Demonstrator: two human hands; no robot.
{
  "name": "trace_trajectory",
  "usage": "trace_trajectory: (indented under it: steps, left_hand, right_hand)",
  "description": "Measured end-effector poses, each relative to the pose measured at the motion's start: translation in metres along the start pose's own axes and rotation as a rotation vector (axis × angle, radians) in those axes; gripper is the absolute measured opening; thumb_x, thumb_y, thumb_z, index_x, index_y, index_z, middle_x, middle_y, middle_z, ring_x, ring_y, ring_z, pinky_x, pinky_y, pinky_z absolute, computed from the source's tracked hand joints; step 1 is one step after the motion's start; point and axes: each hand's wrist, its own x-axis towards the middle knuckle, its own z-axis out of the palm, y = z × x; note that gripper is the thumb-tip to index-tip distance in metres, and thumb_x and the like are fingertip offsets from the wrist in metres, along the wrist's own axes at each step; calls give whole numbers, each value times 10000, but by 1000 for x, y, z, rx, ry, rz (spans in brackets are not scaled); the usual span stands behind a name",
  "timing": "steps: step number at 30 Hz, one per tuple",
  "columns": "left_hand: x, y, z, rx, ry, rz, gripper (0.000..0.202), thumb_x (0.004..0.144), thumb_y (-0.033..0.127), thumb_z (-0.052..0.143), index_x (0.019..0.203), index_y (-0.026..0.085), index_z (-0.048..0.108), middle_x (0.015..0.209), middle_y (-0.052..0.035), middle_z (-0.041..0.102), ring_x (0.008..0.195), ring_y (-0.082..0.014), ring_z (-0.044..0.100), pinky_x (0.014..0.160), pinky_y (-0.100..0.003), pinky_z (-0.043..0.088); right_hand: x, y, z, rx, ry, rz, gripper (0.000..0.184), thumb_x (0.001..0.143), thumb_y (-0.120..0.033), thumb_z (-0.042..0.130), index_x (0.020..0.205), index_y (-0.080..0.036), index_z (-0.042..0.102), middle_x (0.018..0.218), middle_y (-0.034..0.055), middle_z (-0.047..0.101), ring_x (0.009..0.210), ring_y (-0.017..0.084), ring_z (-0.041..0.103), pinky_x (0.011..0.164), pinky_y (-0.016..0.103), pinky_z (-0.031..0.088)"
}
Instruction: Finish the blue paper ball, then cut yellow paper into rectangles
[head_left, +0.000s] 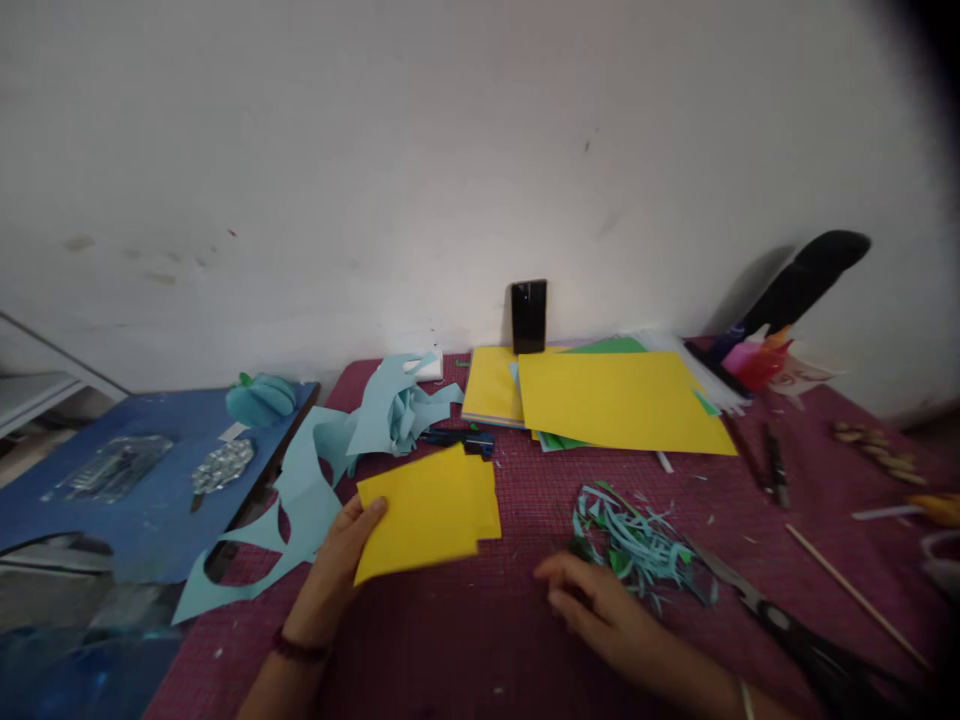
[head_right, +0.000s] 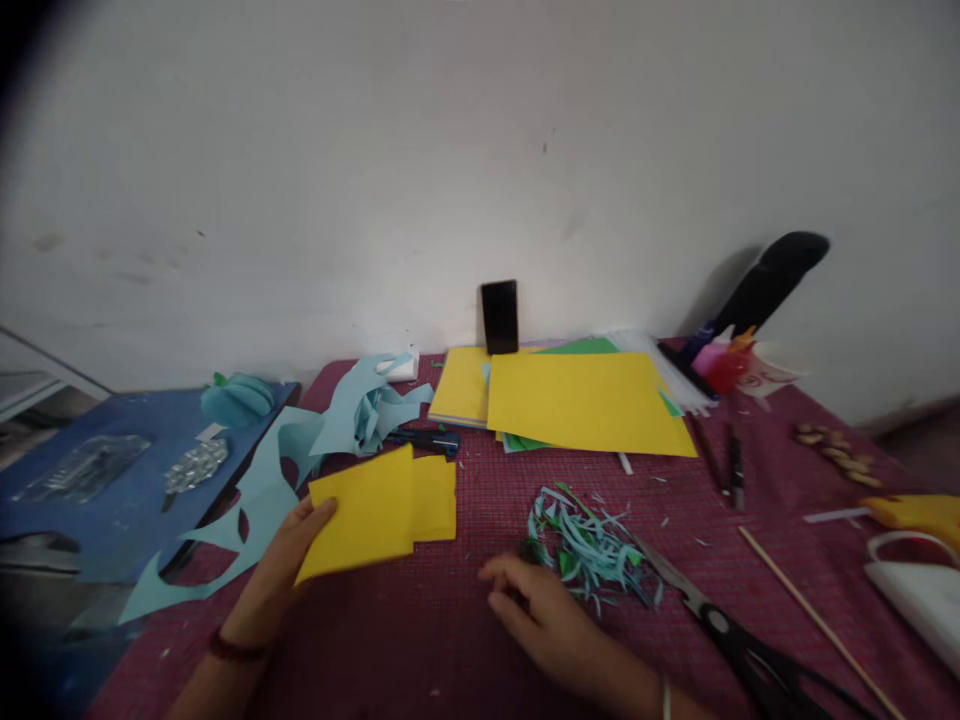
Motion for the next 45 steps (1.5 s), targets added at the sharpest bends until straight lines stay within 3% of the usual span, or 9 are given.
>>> trace_trajectory:
  steps: [5, 11, 16, 22, 28, 30, 34, 39, 45]
  left_hand:
    - [-51, -13, 44, -18, -139, -244, 372, 647, 383, 751, 945, 183, 654, 735, -60, 723, 673, -250, 693, 520, -330, 536]
    - [-112, -31, 58, -117, -138, -451, 381, 620, 299, 775, 957, 170, 651, 856, -96, 746, 727, -262, 710, 549, -335, 560]
    - [-138, -54, 40, -77, 27, -339, 401, 669, 342, 747, 1006, 163, 625, 824, -73, 743, 729, -247, 711, 536, -303, 556]
    - [-140, -65, 29, -116, 105, -226, 470, 643, 408, 763, 1021, 166, 623, 924, -60, 737, 819, -245, 703, 647, -307, 569]
    - [-139, -75, 26, -21, 91, -137, 414, 658, 467, 732, 929, 162, 663, 833, -52, 729, 756, -232, 685, 626, -308, 552]
    - [-138, -83, 22, 93, 133, -61, 397, 660, 488, 727, 860, 148, 685, 808, -56, 723, 739, -219, 668, 622, -293, 538]
    - [-139, -94, 18, 222, 273, 155, 392, 680, 476, 729, 868, 133, 718, 869, -65, 714, 799, -208, 641, 661, -263, 513]
    - [-144, -90, 27, 247, 194, 345, 261, 777, 380, 684, 925, 170, 732, 882, -35, 683, 788, -164, 600, 670, -220, 477]
    - [-143, -99, 39, 122, 297, 226, 335, 734, 446, 718, 905, 157, 730, 936, -59, 705, 845, -201, 631, 741, -268, 511]
  right_hand:
    - [-17, -22, -17, -121, 258, -208, 721, 777, -122, 607, 1418, -270, 313, 1411, 133, 411, 1291, 280, 412, 1048, 498, 357]
    - [-64, -47, -25, -176, 41, -282, 749, 733, -46, 589, 1401, -325, 398, 1535, 70, 271, 1409, 287, 248, 1123, 543, 247]
    - [-105, -65, -11, 278, 157, 17, 412, 891, -233, 497, 1300, -282, 497, 1185, 94, 596, 1105, 230, 565, 958, 466, 437]
    - [-157, -122, -20, 402, -202, -62, 106, 777, -469, 660, 851, -396, 677, 645, 47, 606, 734, 263, 608, 592, 384, 448]
    - [-99, -98, -18, 251, 269, -31, 232, 870, -429, 578, 713, -258, 583, 685, 24, 549, 661, 180, 514, 632, 338, 415]
    - [-81, -86, -13, 133, 407, -66, 150, 883, -379, 570, 892, -232, 594, 819, 43, 602, 753, 184, 552, 700, 341, 452]
    - [-77, -80, -1, -120, 275, -151, 546, 909, -310, 539, 1411, -220, 343, 1365, 130, 498, 1231, 248, 478, 1037, 450, 389]
    - [-82, -85, 7, -281, 186, -122, 611, 928, -242, 478, 1488, -229, 231, 1506, 88, 369, 1383, 212, 331, 1148, 434, 302]
    - [-79, -85, 11, -411, 168, -129, 691, 898, -174, 471, 1518, -226, 169, 1564, 67, 265, 1418, 212, 273, 1157, 439, 295]
